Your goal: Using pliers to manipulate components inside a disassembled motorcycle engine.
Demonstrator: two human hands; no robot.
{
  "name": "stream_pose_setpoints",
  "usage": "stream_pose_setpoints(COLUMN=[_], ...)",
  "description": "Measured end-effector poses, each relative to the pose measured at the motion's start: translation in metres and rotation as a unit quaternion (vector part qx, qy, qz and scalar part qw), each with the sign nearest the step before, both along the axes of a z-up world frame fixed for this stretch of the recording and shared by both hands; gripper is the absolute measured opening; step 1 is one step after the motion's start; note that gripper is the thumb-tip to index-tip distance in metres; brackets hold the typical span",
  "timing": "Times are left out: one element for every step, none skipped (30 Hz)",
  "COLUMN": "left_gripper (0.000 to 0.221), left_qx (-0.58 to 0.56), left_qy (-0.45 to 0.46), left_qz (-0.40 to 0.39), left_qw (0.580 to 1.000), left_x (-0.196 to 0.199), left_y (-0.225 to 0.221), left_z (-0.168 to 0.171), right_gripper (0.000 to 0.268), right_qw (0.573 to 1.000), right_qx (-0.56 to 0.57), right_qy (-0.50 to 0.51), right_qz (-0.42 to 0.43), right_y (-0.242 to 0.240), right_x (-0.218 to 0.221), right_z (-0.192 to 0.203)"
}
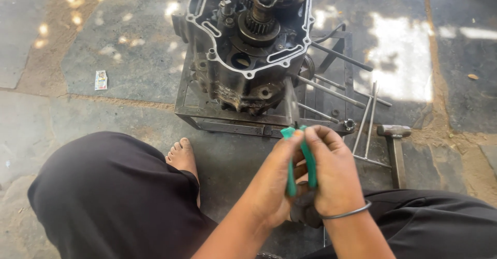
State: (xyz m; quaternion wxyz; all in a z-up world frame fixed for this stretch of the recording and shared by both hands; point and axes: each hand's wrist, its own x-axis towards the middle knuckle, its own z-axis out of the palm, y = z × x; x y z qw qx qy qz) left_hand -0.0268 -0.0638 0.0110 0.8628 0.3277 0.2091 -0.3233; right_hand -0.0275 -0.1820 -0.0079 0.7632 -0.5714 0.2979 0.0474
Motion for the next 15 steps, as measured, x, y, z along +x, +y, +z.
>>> stream_pose_setpoints(left_gripper=[0.032,0.032,0.034,0.034,0.035,0.036,0.036,0.037,0.039,0.039,0.043,0.047,0.047,0.056,0.066], left_qx=[0.001,0.017,0.032,0.033,0.054,0.073,0.074,0.115,0.157,0.157,0.191,0.223,0.223,0.256,0.287], left_qy=[0.002,-0.005,-0.012,-0.012,-0.015,-0.019,-0.019,-0.018,-0.017,-0.019,-0.032,-0.046,-0.047,-0.119,-0.190], left_qz=[-0.003,0.000,0.003,0.001,0.023,0.046,0.045,0.042,0.039,0.039,0.018,-0.004,-0.006,-0.017,-0.027], left_qw=[1.000,1.000,0.999,0.999,0.998,0.996,0.996,0.992,0.987,0.987,0.981,0.974,0.974,0.959,0.938], left_x=[0.000,-0.001,-0.001,-0.004,-0.006,-0.009,-0.010,-0.009,-0.008,-0.007,-0.006,-0.006,-0.005,-0.006,-0.007], left_y=[-0.005,-0.009,-0.014,-0.015,-0.016,-0.018,-0.015,-0.013,-0.010,-0.006,-0.001,0.003,0.004,0.005,0.007], left_z=[-0.005,-0.011,-0.016,-0.022,-0.027,-0.031,-0.027,-0.022,-0.016,-0.009,-0.003,0.004,0.001,-0.002,-0.005], right_gripper=[0.019,0.020,0.023,0.023,0.025,0.028,0.028,0.029,0.030,0.030,0.031,0.032,0.032,0.036,0.041], right_qw=[1.000,1.000,0.998,0.998,0.999,0.996,0.996,0.993,0.989,0.989,0.989,0.988,0.989,0.988,0.985], right_qx=[0.001,0.001,0.001,0.002,-0.027,-0.056,-0.055,-0.060,-0.065,-0.065,-0.043,-0.022,-0.022,0.026,0.074], right_qy=[0.002,-0.030,-0.061,-0.061,-0.013,0.035,0.034,0.029,0.023,0.021,-0.007,-0.034,-0.035,-0.042,-0.050], right_qz=[-0.003,0.010,0.024,0.022,0.044,0.068,0.067,0.099,0.130,0.130,0.139,0.146,0.144,0.146,0.148], right_y=[0.001,0.002,0.003,0.005,0.006,0.008,0.005,0.001,-0.002,0.000,0.002,0.004,0.006,0.008,0.011], right_x=[0.000,0.000,-0.001,0.000,0.001,0.003,-0.001,-0.003,-0.005,-0.004,-0.003,-0.003,-0.004,-0.006,-0.008], right_z=[-0.005,-0.009,-0.014,-0.011,-0.007,-0.003,-0.010,-0.017,-0.024,-0.018,-0.013,-0.008,-0.001,0.006,0.013])
